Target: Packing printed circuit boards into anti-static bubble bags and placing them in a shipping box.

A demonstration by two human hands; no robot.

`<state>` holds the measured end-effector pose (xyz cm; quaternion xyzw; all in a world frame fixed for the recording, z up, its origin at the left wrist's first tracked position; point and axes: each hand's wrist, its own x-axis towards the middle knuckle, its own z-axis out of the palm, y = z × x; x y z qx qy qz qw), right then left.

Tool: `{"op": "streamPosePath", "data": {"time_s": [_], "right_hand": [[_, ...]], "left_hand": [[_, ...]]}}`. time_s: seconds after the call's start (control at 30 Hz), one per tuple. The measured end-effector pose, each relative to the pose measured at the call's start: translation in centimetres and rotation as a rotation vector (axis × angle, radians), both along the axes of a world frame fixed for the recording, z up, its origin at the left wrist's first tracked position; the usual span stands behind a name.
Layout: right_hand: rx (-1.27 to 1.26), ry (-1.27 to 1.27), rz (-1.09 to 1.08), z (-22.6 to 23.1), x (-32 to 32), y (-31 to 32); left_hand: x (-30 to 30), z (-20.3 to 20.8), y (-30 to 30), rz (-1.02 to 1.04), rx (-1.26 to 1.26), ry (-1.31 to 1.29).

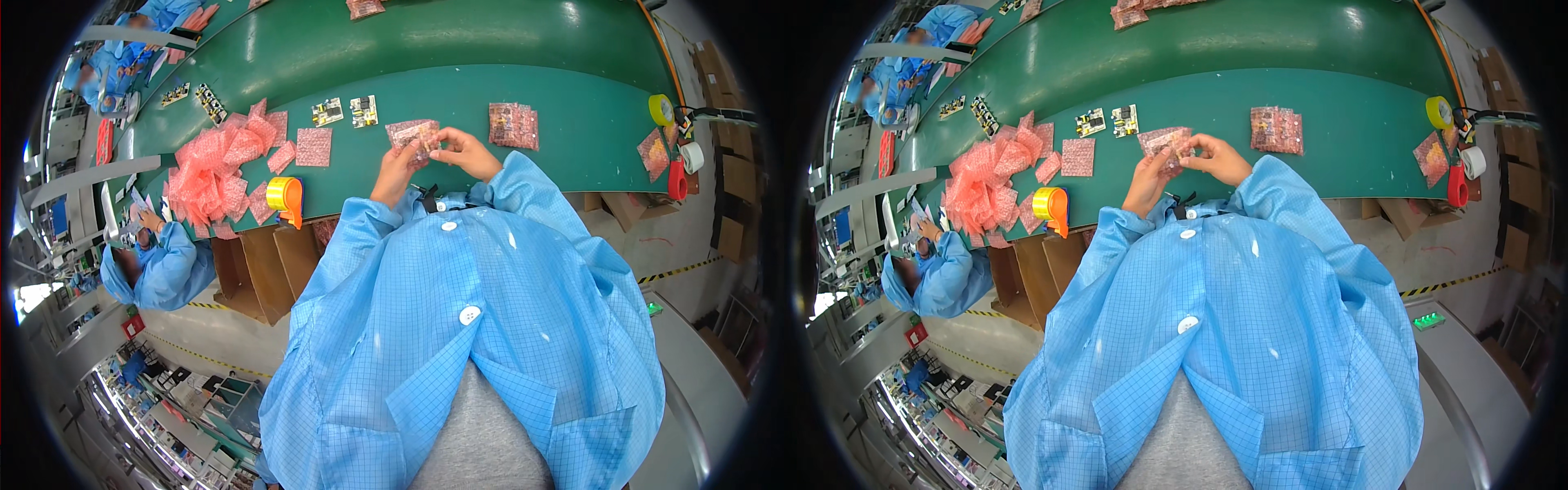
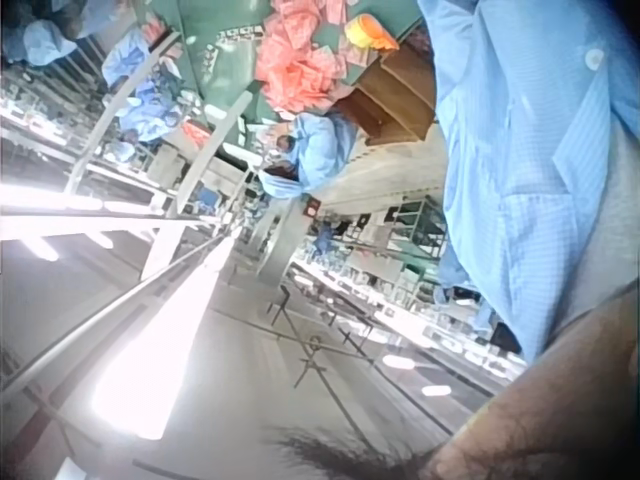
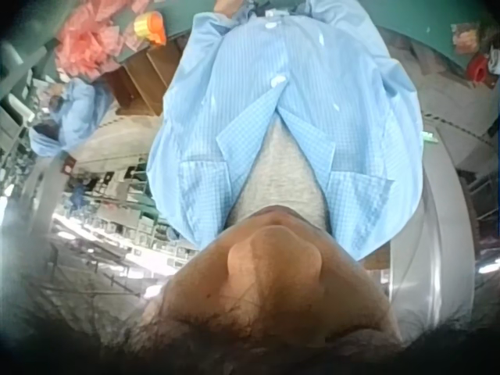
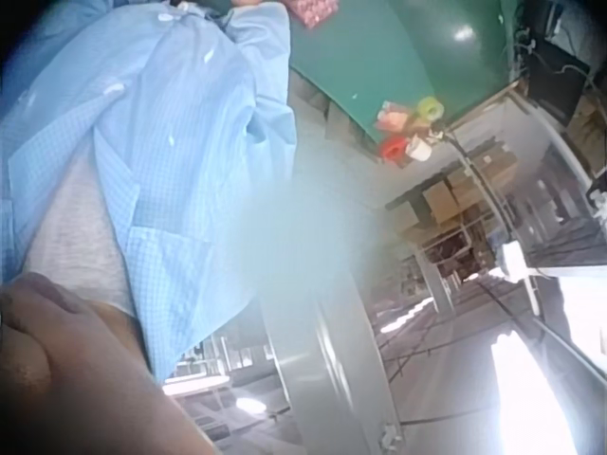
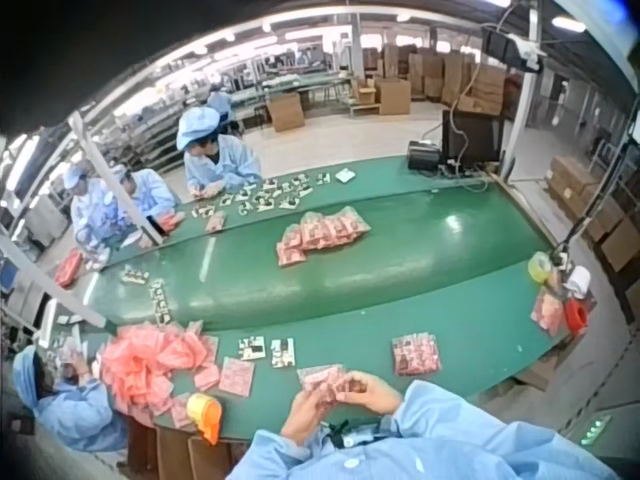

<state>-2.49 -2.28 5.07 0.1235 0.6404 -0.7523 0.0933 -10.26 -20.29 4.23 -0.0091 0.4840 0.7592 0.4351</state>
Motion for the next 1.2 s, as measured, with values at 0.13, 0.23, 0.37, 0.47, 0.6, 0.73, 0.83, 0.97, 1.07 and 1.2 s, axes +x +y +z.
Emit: {"op": "streamPosePath", "data": {"time_s": [0.13, 0.23, 0.37, 0.47, 0.6, 0.73, 0.83, 0.97, 1.07, 1.2], "right_hand": [[0.243, 0.163, -0.082, -1.4, 0.1, -0.1], [0.283, 0.148, -0.14, -0.7, 0.1, 0.6], [0.056, 0.067, -0.197, 0.0, 0.0, 0.9], [-0.015, 0.028, -0.186, 0.3, 0.2, 1.0], [0.033, -0.004, -0.133, 0.6, 0.5, 0.6], [0.021, -0.038, -0.114, 0.9, 0.5, 0.7], [0.058, -0.043, -0.098, 2.0, 0.5, 0.8], [0.004, -0.035, -0.013, 3.3, 0.9, 0.5], [0.175, -0.014, 0.025, 6.4, 1.4, -0.5], [0.406, 0.168, -0.034, 7.2, 1.7, -1.0]], "left_hand": [[0.2, 0.5, 0.8, 0.136, -0.027, 0.059], [-0.1, 0.7, 0.4, 0.294, 0.039, -0.043], [-0.1, 0.8, -0.1, 0.238, 0.055, -0.068], [0.3, 1.3, 0.1, 0.169, 0.094, -0.125], [0.3, 1.5, -0.1, 0.138, 0.064, -0.1], [0.1, 1.3, -0.3, 0.063, 0.093, -0.092], [0.2, 1.3, -0.5, 0.044, 0.089, -0.107], [0.4, 1.9, -0.7, 0.042, 0.147, -0.164], [0.7, 2.8, -0.4, 0.098, 0.238, -0.192], [0.8, 2.9, -0.3, 0.093, 0.305, -0.16]]}}
